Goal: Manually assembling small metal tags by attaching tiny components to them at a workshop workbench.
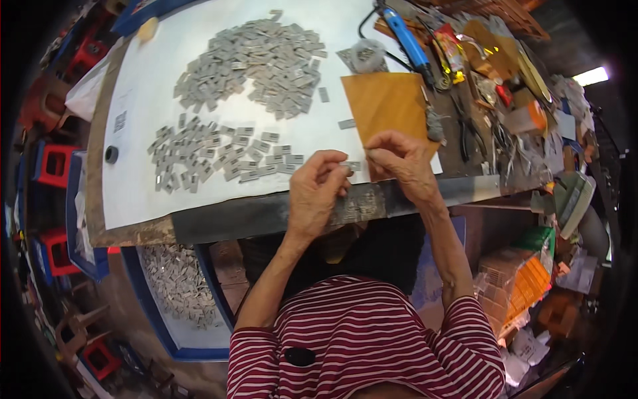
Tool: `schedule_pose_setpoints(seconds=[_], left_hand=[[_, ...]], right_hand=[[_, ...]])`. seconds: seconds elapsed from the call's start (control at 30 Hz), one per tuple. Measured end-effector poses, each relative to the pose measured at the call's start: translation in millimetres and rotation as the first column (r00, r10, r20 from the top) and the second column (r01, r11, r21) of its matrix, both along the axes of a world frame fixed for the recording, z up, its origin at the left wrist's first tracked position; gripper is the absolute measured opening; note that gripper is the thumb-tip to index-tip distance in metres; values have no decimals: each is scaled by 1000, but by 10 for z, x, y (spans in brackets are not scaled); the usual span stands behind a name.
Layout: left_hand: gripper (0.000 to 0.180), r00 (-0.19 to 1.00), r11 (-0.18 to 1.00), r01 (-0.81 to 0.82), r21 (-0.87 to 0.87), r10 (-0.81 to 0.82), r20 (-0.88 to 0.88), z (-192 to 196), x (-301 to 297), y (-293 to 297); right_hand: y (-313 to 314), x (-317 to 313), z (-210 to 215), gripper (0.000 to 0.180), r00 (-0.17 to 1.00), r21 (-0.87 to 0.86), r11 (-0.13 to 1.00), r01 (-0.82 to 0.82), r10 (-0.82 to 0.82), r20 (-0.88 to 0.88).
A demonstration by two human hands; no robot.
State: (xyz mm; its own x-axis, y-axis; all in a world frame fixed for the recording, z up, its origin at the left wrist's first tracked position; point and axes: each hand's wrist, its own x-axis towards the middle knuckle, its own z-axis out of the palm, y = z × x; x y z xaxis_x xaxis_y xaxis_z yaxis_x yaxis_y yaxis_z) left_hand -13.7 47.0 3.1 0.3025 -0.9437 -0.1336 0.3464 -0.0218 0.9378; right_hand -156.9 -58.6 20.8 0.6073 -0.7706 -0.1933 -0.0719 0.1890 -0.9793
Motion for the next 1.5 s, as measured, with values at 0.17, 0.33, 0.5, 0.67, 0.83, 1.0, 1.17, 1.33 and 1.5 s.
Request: schedule_pose_setpoints(seconds=[0.17, 0.33, 0.5, 0.67, 0.83, 1.0, 1.17, 1.33, 1.5], left_hand=[[17, 998, 1000, 24, -9, -25, -52, -45, -9, -17], [18, 995, 998, 64, 17, -62, -78, -80, -33, -24], [19, 998, 997, 64, 36, -62, -32, -52, -63, -27], [18, 995, 996, 76, 55, -80, 64, -33, -83, -20], [18, 991, 994, 89, 60, -94, 91, -26, -89, -14], [17, 984, 994, 87, 66, -96, 148, -32, -96, -3], [16, 936, 994, 72, 86, -97, 339, 11, -110, 17], [15, 968, 993, 89, 77, -105, 227, -23, -109, 1], [15, 988, 992, 115, 45, -119, 102, -26, -100, -11]], right_hand=[[42, -55, 24, 14, 999, 10, 999, -50, 50, -11], [74, -91, 30, 17, 995, 18, 995, -95, 95, -16], [72, -109, 45, 18, 992, 28, 995, -95, 97, -77], [53, -121, 47, 18, 978, 28, 989, -147, 149, -145], [49, -120, 30, 13, 981, 53, 988, -145, 150, -119], [46, -111, 52, 13, 977, 65, 986, -152, 159, -141], [52, -90, 91, 13, 971, 76, 983, -166, 176, -161], [51, -98, 61, 13, 972, 73, 986, -153, 163, -168], [59, -91, 36, 13, 973, 59, 986, -156, 164, -165]])
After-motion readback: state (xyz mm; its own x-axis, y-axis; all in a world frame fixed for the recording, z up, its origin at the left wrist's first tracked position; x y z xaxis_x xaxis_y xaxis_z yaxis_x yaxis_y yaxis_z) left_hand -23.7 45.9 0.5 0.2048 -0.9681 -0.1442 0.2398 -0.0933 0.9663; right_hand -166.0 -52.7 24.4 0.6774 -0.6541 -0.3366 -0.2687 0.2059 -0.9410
